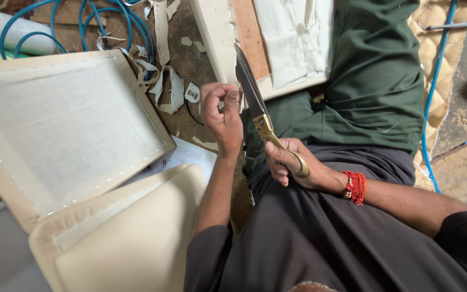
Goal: The person removes staples and trims excess fabric from a wooden furniture frame using a staple remover, pliers, and scissors. They work on the edges of the frame, pulling away fabric and cutting it to size while seated on the floor.
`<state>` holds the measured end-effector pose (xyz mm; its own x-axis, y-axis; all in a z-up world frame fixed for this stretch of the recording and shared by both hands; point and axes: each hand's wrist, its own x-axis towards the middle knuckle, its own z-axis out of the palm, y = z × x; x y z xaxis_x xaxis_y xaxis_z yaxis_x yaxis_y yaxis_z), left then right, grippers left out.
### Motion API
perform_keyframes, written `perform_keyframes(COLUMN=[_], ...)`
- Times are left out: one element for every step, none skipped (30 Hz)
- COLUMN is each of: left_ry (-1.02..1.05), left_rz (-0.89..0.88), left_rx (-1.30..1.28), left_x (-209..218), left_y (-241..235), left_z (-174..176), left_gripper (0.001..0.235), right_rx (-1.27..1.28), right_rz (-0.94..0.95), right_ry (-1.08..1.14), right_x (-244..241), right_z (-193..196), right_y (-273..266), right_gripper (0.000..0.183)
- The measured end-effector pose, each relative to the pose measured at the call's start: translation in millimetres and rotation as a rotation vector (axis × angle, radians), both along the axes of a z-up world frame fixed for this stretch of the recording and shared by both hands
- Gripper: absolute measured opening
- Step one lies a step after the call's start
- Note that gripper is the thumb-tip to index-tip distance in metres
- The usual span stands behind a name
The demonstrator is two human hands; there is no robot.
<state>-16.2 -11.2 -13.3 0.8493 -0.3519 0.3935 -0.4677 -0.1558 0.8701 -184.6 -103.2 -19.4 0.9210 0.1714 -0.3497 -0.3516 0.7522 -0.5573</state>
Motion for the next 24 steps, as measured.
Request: perform_keyframes(left_ry=[-0.021, -0.047, -0.053, -0.060, -0.066, -0.054, -0.041, -0.030, -0.040, -0.050, -0.060, -0.050, -0.039, -0.031, -0.011, 0.010, 0.030, 0.028, 0.026, 0.026, 0.039, 0.048, 0.057, 0.034], left_rz=[0.011, 0.023, 0.021, 0.020, 0.020, 0.012, 0.004, -0.007, -0.003, -0.001, 0.001, 0.009, 0.017, 0.030, 0.020, 0.010, -0.001, 0.005, 0.010, 0.012, 0.008, 0.003, -0.001, -0.007], left_rx=[0.027, 0.049, 0.062, 0.076, 0.089, 0.086, 0.082, 0.080, 0.097, 0.106, 0.115, 0.125, 0.135, 0.142, 0.127, 0.114, 0.100, 0.117, 0.134, 0.153, 0.168, 0.177, 0.186, 0.191], left_x=[1.3, 2.8, 3.3, 3.7, 3.2, 2.0, 0.0, -1.4, -2.5, -3.3, -3.9, -3.7, -3.3, -2.6, -1.8, -1.0, 0.0, -0.5, -0.8, -0.2, 0.1, 0.7, 0.7, 2.0], left_y=[0.7, 0.2, 0.1, -0.1, -0.3, 0.4, 0.5, 1.2, 2.1, 0.5, -0.5, -1.6, -1.3, -1.1, -1.2, -1.2, -1.3, -1.1, -0.9, -0.4, 0.4, 0.7, 1.4, 1.4], left_z=[0.1, 0.3, 1.0, 2.0, 3.1, 4.4, 5.6, 7.7, 10.3, 11.9, 13.6, 14.8, 16.2, 17.3, 18.1, 18.8, 19.0, 18.7, 18.4, 18.6, 19.6, 20.6, 22.4, 23.9], left_gripper=[0.015, 0.015, 0.016, 0.016, 0.017, 0.016, 0.016, 0.016, 0.015, 0.014, 0.014, 0.013, 0.012, 0.012, 0.012, 0.012, 0.012, 0.012, 0.011, 0.011, 0.010, 0.010, 0.009, 0.008], right_rx=[0.007, 0.010, 0.012, -0.004, -0.021, -0.034, -0.027, -0.018, -0.009, 0.014, 0.036, 0.057, 0.033, 0.007, -0.019, -0.041, -0.061, -0.082, -0.070, -0.056, -0.042, -0.017, 0.008, 0.033], right_rz=[0.005, 0.012, 0.018, 0.002, -0.013, -0.026, -0.027, -0.032, -0.037, -0.037, -0.038, -0.038, -0.031, -0.019, -0.008, -0.009, -0.010, -0.009, 0.002, 0.011, 0.019, 0.024, 0.029, 0.030], right_ry=[0.004, 0.003, 0.002, 0.001, -0.001, -0.002, -0.010, -0.020, -0.029, -0.021, -0.012, -0.005, -0.025, -0.048, -0.071, -0.079, -0.087, -0.092, -0.088, -0.082, -0.076, -0.058, -0.039, -0.023], right_x=[2.4, 6.2, 10.9, 16.9, 24.6, 32.3, 40.5, 49.9, 57.8, 64.8, 71.3, 78.0, 84.0, 90.4, 96.7, 103.0, 109.2, 113.9, 119.2, 124.3, 129.3, 133.8, 137.9, 144.0], right_z=[-0.6, -1.0, -1.0, -1.2, -1.7, -2.4, -3.3, -4.0, -3.4, -2.4, -0.9, 0.8, 2.7, 4.4, 5.8, 7.1, 7.9, 8.2, 8.4, 9.0, 10.2, 12.1, 14.4, 16.7], right_y=[-2.7, -6.9, -10.9, -15.3, -20.2, -24.1, -29.4, -34.3, -38.0, -43.7, -49.1, -54.9, -60.1, -65.8, -71.5, -77.3, -83.1, -88.4, -93.7, -97.9, -101.9, -105.7, -108.4, -111.8], right_gripper=[0.048, 0.047, 0.047, 0.046, 0.045, 0.045, 0.046, 0.047, 0.048, 0.042, 0.037, 0.034, 0.039, 0.046, 0.055, 0.054, 0.054, 0.053, 0.053, 0.054, 0.054, 0.052, 0.051, 0.049])
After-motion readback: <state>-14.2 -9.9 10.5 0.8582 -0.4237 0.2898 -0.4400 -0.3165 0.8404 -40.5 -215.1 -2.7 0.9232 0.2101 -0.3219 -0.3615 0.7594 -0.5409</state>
